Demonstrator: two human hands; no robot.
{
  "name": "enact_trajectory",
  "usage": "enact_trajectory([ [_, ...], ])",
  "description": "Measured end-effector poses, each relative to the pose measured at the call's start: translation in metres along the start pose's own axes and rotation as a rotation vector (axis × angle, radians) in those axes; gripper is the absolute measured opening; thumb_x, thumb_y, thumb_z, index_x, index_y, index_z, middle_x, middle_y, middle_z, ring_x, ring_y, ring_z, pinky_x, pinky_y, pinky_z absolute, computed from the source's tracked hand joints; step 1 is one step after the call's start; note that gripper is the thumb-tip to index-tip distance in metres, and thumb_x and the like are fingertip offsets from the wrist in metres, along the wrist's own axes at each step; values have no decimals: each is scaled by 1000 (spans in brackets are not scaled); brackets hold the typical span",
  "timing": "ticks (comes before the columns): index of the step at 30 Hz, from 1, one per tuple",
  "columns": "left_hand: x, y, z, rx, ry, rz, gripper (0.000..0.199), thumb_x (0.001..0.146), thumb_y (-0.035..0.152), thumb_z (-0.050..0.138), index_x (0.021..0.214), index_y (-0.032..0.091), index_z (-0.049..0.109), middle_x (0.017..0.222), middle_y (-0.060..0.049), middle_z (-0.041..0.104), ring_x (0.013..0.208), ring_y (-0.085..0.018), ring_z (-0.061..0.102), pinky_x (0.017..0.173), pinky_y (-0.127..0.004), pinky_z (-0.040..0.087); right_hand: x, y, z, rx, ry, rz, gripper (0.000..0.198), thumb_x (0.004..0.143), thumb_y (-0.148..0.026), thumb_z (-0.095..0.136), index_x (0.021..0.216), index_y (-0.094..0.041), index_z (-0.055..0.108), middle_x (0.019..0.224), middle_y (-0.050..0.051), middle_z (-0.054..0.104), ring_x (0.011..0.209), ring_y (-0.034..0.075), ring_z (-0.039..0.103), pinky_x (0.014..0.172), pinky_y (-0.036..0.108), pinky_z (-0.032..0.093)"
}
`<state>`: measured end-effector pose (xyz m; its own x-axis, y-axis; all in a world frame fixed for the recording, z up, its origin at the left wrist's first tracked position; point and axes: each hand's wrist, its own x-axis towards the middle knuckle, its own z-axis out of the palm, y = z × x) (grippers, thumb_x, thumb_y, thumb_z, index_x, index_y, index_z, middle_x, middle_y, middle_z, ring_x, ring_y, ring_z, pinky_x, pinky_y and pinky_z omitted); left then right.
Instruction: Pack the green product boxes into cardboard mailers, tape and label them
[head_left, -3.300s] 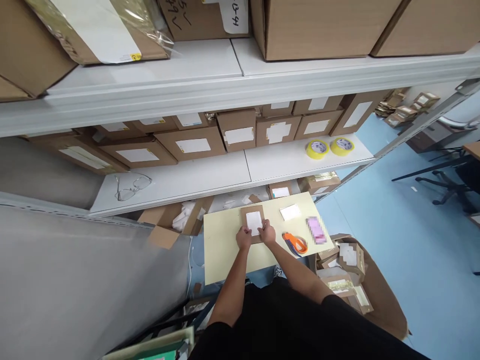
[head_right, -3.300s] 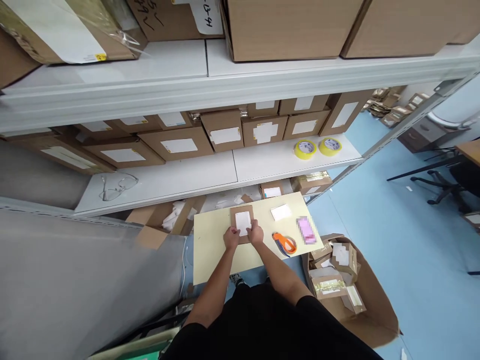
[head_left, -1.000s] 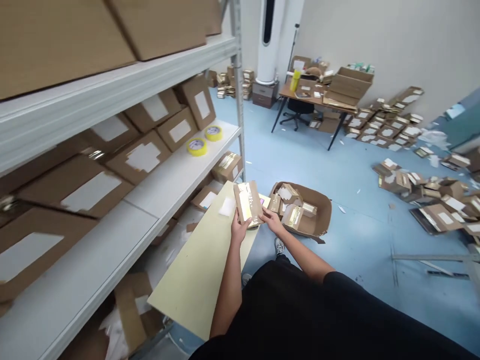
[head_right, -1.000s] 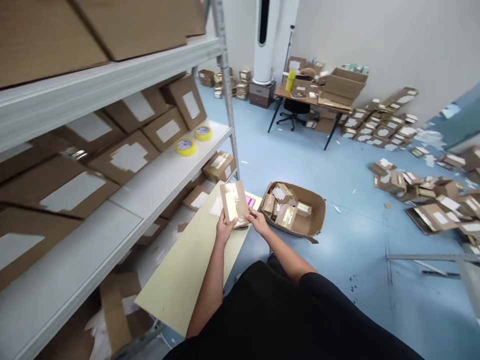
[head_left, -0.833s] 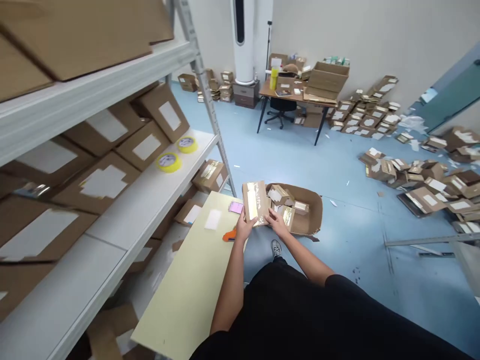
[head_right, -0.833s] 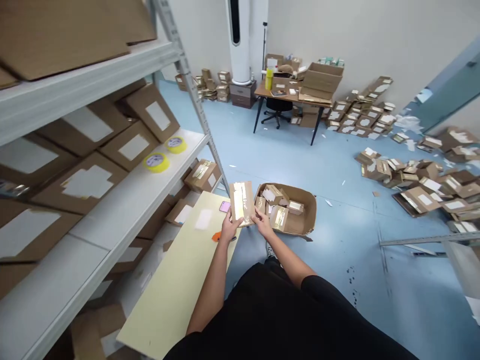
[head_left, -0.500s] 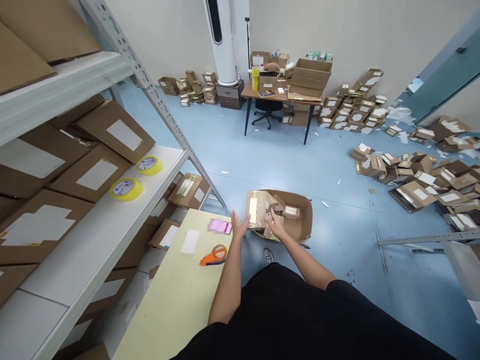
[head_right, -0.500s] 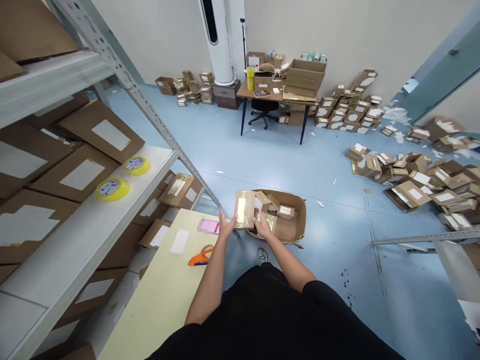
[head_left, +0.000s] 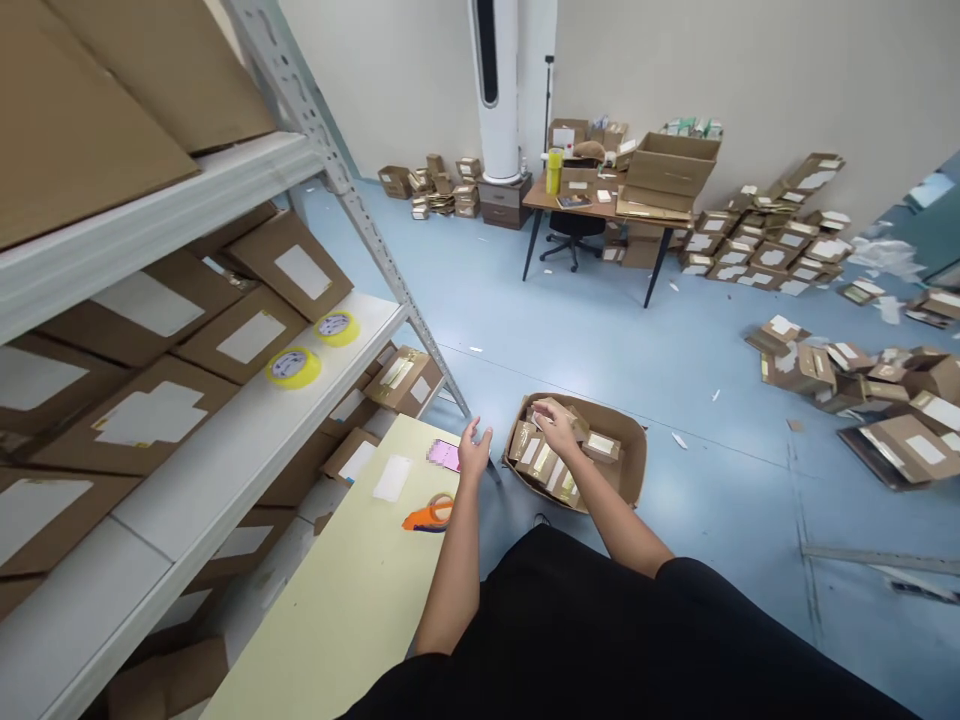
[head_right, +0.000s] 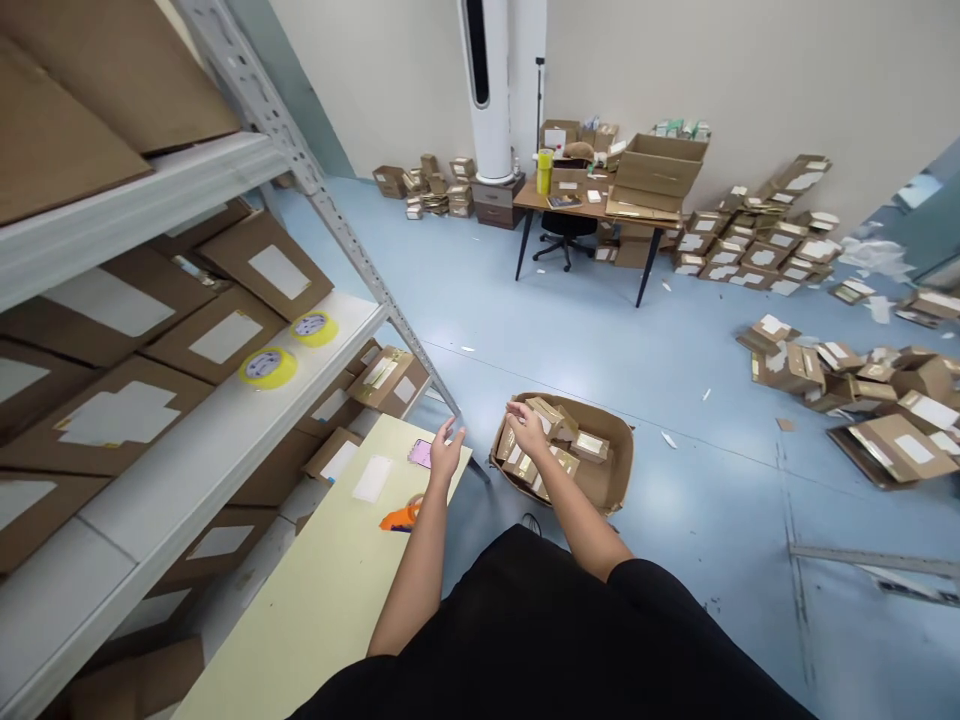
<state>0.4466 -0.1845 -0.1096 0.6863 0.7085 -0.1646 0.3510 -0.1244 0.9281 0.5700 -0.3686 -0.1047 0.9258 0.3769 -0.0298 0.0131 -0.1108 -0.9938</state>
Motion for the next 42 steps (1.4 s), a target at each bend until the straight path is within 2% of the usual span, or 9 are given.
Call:
enact_trajectory([
  [5, -21, -5, -46, -57, 80, 69, 50, 93, 45, 65, 138, 24, 63, 144, -13, 62, 137, -27, 54, 110, -41, 47, -14, -20, 56, -28, -139, -47, 41, 88, -41, 61, 123, -22, 72, 130, 12, 73, 124, 29, 66, 105, 48, 54],
  [11, -57, -25, -146, -60, 253, 146, 54, 96, 45, 61, 146, 27, 56, 156, -10, 53, 145, -27, 47, 120, -45, 39, -46, -38, 149, -52, -341, -122, 45, 88, -41, 60, 129, -24, 69, 135, 11, 70, 129, 29, 63, 101, 47, 57],
  [18, -114, -51, -269, -80, 470, 132, 59, 97, 45, 60, 153, 29, 50, 161, -7, 48, 150, -26, 41, 125, -44, 34, -111, -63, 255, -85, -524, -219, 46, 90, -39, 60, 134, -27, 67, 140, 10, 67, 127, 29, 64, 104, 49, 55],
  [22, -147, -71, -320, -102, 554, 98, 58, 97, 45, 60, 152, 31, 50, 160, -5, 48, 150, -25, 41, 125, -43, 33, -150, -73, 299, -89, -602, -256, 46, 92, -41, 59, 136, -28, 66, 143, 10, 65, 131, 30, 61, 105, 50, 54],
  [25, -165, -89, -347, -105, 590, 80, 57, 98, 44, 59, 152, 31, 50, 161, -6, 47, 150, -25, 41, 125, -43, 33, -173, -76, 323, -97, -633, -258, 46, 93, -42, 59, 137, -28, 66, 144, 9, 65, 133, 30, 59, 106, 50, 53],
  [29, -179, -112, -362, -128, 591, 39, 55, 98, 45, 60, 150, 29, 52, 164, -8, 43, 152, -26, 39, 124, -44, 35, -191, -71, 341, -140, -639, -251, 47, 92, -40, 58, 137, -28, 65, 143, 9, 64, 131, 30, 60, 103, 48, 54],
  [32, -182, -126, -357, -153, 578, -1, 54, 98, 45, 59, 149, 27, 53, 165, -9, 41, 153, -26, 37, 123, -44, 35, -191, -58, 341, -205, -660, -252, 48, 91, -37, 58, 138, -27, 64, 145, 9, 63, 131, 30, 59, 103, 48, 54],
  [37, -176, -137, -321, -172, 548, -74, 53, 98, 45, 60, 147, 29, 55, 164, -8, 43, 151, -26, 40, 121, -45, 39, -169, -19, 317, -335, -684, -251, 53, 91, -34, 56, 144, -27, 59, 148, 9, 60, 133, 30, 57, 109, 49, 50],
  [42, -177, -144, -278, -122, 498, -134, 51, 95, 44, 64, 143, 26, 60, 159, -10, 50, 148, -28, 44, 118, -46, 43, -142, 40, 296, -475, -679, -205, 60, 87, -29, 58, 147, -21, 55, 148, 14, 58, 132, 31, 58, 111, 48, 48],
])
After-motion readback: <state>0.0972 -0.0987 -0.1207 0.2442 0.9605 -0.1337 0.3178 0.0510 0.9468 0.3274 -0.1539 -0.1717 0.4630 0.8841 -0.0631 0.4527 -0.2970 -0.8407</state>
